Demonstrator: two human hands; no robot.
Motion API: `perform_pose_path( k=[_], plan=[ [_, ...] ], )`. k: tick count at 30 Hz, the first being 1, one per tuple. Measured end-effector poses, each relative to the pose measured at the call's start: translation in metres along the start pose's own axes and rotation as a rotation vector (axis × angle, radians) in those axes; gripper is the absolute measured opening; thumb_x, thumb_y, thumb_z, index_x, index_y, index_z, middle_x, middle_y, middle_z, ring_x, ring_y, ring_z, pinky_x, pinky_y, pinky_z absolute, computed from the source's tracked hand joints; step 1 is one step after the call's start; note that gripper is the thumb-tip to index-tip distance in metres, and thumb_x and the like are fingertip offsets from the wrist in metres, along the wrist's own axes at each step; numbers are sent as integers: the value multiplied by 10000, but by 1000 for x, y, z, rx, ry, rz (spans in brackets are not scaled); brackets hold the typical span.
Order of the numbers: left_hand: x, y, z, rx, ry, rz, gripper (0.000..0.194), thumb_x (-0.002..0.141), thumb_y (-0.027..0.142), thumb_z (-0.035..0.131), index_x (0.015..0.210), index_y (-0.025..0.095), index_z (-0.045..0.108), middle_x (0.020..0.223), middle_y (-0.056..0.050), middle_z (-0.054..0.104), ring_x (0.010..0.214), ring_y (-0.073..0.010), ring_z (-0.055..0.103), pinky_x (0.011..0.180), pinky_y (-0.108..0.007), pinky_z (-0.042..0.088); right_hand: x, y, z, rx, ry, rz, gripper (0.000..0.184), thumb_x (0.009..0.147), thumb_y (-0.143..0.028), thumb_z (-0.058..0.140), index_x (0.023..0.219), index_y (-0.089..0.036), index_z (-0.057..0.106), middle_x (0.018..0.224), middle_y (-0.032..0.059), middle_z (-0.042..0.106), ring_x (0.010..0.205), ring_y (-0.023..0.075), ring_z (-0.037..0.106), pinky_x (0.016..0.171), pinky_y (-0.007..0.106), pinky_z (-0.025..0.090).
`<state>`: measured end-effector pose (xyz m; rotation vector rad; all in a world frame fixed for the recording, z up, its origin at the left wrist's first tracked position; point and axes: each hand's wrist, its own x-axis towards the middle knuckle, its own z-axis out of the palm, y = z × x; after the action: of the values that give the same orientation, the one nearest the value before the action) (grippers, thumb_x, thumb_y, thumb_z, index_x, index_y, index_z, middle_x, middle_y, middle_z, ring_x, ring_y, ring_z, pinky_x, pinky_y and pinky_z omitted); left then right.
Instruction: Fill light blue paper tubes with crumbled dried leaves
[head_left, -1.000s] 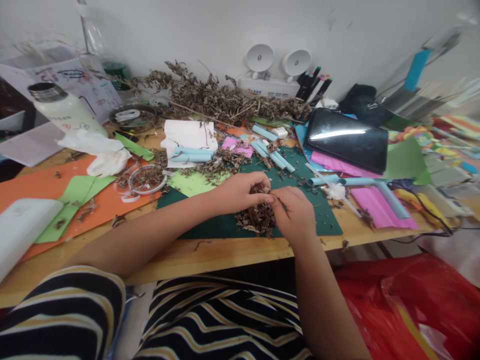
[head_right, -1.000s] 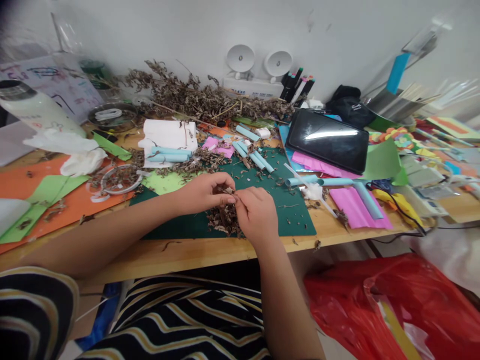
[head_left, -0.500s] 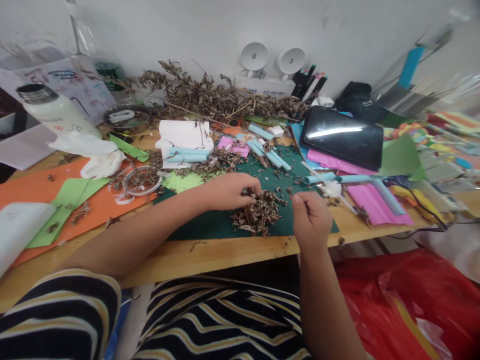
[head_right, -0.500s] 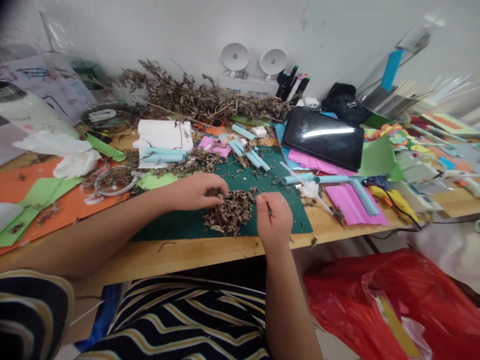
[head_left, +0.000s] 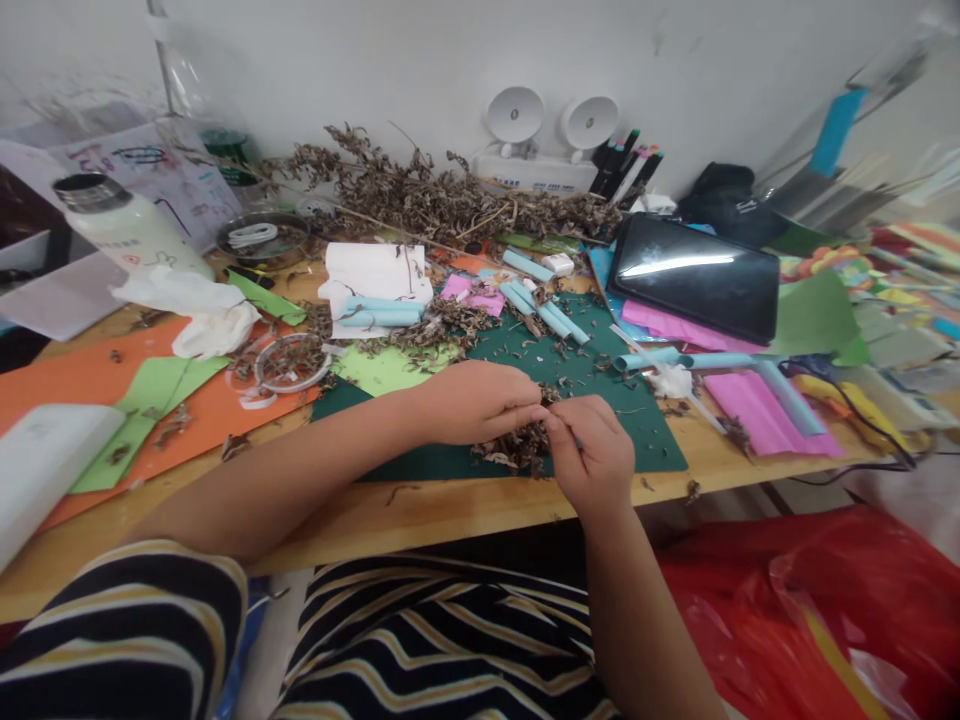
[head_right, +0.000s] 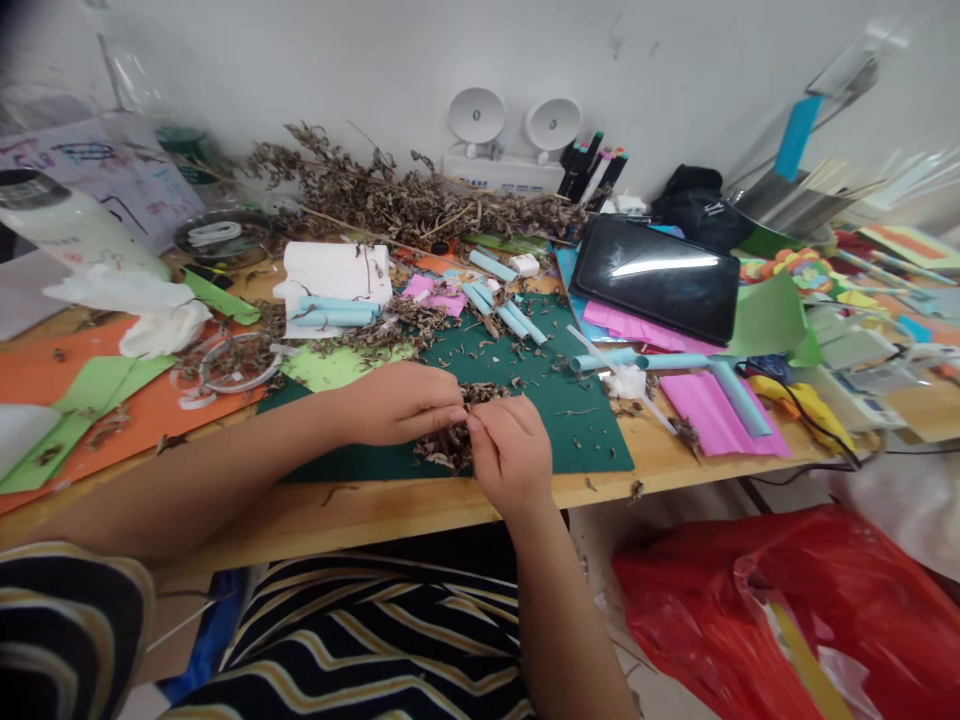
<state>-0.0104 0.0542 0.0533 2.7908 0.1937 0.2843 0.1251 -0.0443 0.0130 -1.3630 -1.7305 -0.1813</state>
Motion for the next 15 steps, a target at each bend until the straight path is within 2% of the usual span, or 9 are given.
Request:
perform_pose_path(
  k=[4, 11, 15],
  plan=[
    [1, -2, 1, -87, 25, 17, 363, 864, 339, 243, 658, 148, 472, 626, -16, 510, 595, -110, 456, 551, -207, 325, -5, -1, 2, 11, 81, 25, 116, 721, -77, 463, 725, -175, 524, 660, 32, 540, 656, 136, 491, 597, 272, 416],
    [1, 5, 2, -112, -93, -39, 300, 834, 295, 311, 604, 151, 440, 581, -4, 484, 542, -106, 408, 516, -219, 287, -22, 2, 13, -39, 128, 97, 121, 737, -91, 433, 671, -173, 493, 603, 14, 498, 613, 129, 472, 581, 267, 391],
    [-7, -6, -13, -161, -31, -169, 304, 822, 274, 302, 569, 149, 416, 537, 8, 444, 497, -87, 376, 486, -209, 271, -26, 21, 2, -180, 348, 293, 155, 771, -152, 410, 637, -169, 486, 583, 0, 470, 586, 122, 450, 573, 265, 360]
  ],
)
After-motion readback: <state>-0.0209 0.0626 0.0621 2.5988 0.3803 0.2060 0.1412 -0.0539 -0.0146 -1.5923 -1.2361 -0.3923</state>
